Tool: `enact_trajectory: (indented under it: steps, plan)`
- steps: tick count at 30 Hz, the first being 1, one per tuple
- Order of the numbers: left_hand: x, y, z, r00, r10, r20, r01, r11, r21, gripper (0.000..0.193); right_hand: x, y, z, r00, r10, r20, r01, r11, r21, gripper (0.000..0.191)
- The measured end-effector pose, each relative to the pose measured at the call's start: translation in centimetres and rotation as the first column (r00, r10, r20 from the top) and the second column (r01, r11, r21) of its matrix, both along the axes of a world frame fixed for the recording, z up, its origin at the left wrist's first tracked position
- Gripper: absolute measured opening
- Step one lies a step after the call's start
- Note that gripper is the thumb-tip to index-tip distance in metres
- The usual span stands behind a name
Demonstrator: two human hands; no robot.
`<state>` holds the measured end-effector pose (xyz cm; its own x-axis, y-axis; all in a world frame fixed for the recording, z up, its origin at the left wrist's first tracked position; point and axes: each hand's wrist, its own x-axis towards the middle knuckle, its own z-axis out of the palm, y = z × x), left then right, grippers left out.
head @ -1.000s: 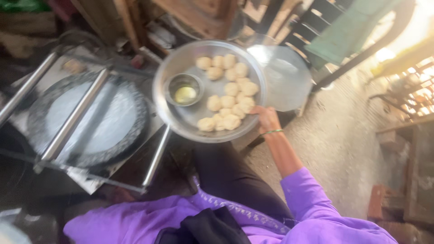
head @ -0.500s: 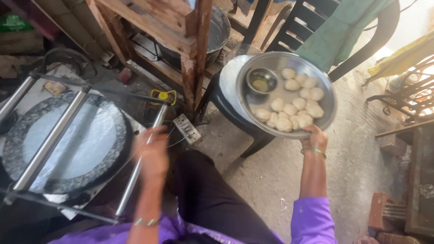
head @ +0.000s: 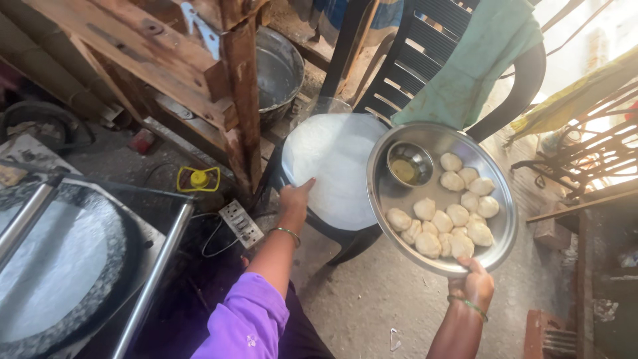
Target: The person sits at a manual lever press, places dough balls from a steel basin onto the press plate, and pulls the lever to flatten each ball into a thin round disc. They peel each flattened disc off with a plastic sheet and stack the finished discs on a plate, repeating the cycle.
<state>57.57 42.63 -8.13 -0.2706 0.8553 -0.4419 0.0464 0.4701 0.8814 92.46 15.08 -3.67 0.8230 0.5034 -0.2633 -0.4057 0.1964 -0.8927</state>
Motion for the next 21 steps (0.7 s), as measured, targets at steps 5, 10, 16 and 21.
enact_trajectory:
  steps: [5, 10, 16, 21]
  plan:
    - [-1.4, 0.9, 0.0, 0.895, -0.072, -0.441, 0.170, 0.968, 0.187, 0.045, -1.5, -0.4, 1.1, 0.998, -0.057, -0.012, 0.058, 0.996, 0.071, 0.045]
    - [-2.6, 1.4, -1.2, 0.866, -0.037, -0.499, 0.159, 0.966, 0.205, 0.027, -2.7, 0.3, 1.5, 0.999, -0.045, 0.016, 0.044, 0.997, 0.057, 0.044]
    - [-7.7, -0.2, -1.3, 0.861, 0.081, -0.502, 0.149, 0.903, 0.402, 0.028, -3.3, 1.6, 0.8, 0.999, -0.007, -0.031, 0.010, 0.994, 0.105, 0.046]
    - [-13.8, -5.0, 0.0, 0.974, 0.080, 0.214, -0.105, 0.989, 0.106, 0.033, -3.7, 2.4, -1.0, 1.000, 0.009, -0.021, -0.007, 0.996, 0.084, 0.037]
